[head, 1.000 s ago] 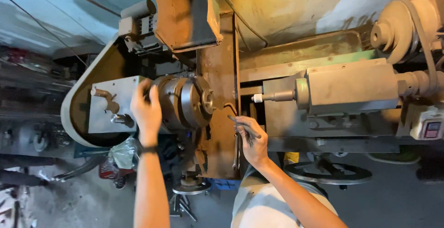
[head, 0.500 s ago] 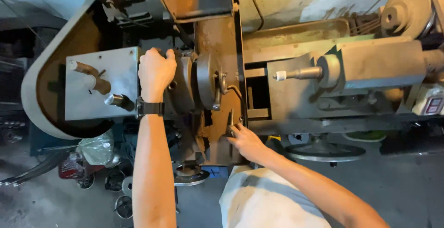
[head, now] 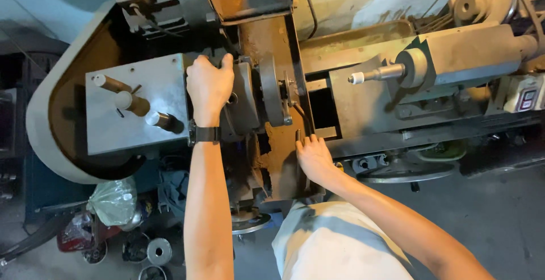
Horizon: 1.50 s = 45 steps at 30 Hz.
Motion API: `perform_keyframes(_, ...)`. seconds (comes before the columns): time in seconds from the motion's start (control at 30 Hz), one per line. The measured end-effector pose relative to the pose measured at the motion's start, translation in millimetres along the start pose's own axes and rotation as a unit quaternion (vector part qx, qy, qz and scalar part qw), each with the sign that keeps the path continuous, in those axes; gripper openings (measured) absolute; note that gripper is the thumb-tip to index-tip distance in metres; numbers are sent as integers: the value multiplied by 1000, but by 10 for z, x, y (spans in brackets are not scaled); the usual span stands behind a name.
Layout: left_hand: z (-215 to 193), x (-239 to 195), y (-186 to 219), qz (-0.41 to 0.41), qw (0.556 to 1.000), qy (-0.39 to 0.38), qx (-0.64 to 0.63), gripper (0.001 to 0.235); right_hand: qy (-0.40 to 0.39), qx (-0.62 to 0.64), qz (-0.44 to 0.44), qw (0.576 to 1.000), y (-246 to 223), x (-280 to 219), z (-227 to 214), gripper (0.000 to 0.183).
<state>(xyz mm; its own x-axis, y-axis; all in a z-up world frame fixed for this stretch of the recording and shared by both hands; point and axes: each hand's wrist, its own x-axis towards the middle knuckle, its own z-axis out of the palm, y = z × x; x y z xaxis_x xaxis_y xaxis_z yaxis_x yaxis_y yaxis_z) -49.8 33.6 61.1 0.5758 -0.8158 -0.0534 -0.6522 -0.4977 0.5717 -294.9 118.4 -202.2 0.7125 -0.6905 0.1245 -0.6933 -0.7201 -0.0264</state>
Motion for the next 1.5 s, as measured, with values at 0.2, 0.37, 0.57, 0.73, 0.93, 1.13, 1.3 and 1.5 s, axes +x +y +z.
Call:
perform_keyframes(0.2,37,18,-78,7,1000,5,-19,51,-53,296,187,935,-17,-23,-373,33)
perform_keyframes(0.37,48,59,-118,7,1000,2,1,51,-16,641,279,715,-246,-328,-318,20)
perform_keyframes(0.57,29,44,-130,13,1000,1,-11,50,108,704,372,596,-105,70,-362,19)
perform_keyframes(0.73,12,26,-90,3,1000,-8,-8,52,287,765,365,447,111,617,-503,26)
perform_keyframes(0.93,-107,-55,36,-4,999,-28,-24,59,266,798,331,428,70,799,-445,32)
perform_keyframes(1.13,-105,-52,51,-2,999,-36,-12,62,244,783,312,478,147,827,-447,32)
perform_keyframes(1.3,-93,-35,12,6,999,-36,-21,61,243,776,329,479,125,793,-498,31)
perform_keyframes(1.5,29,45,-144,21,1000,-15,-12,56,261,769,338,476,149,806,-341,27)
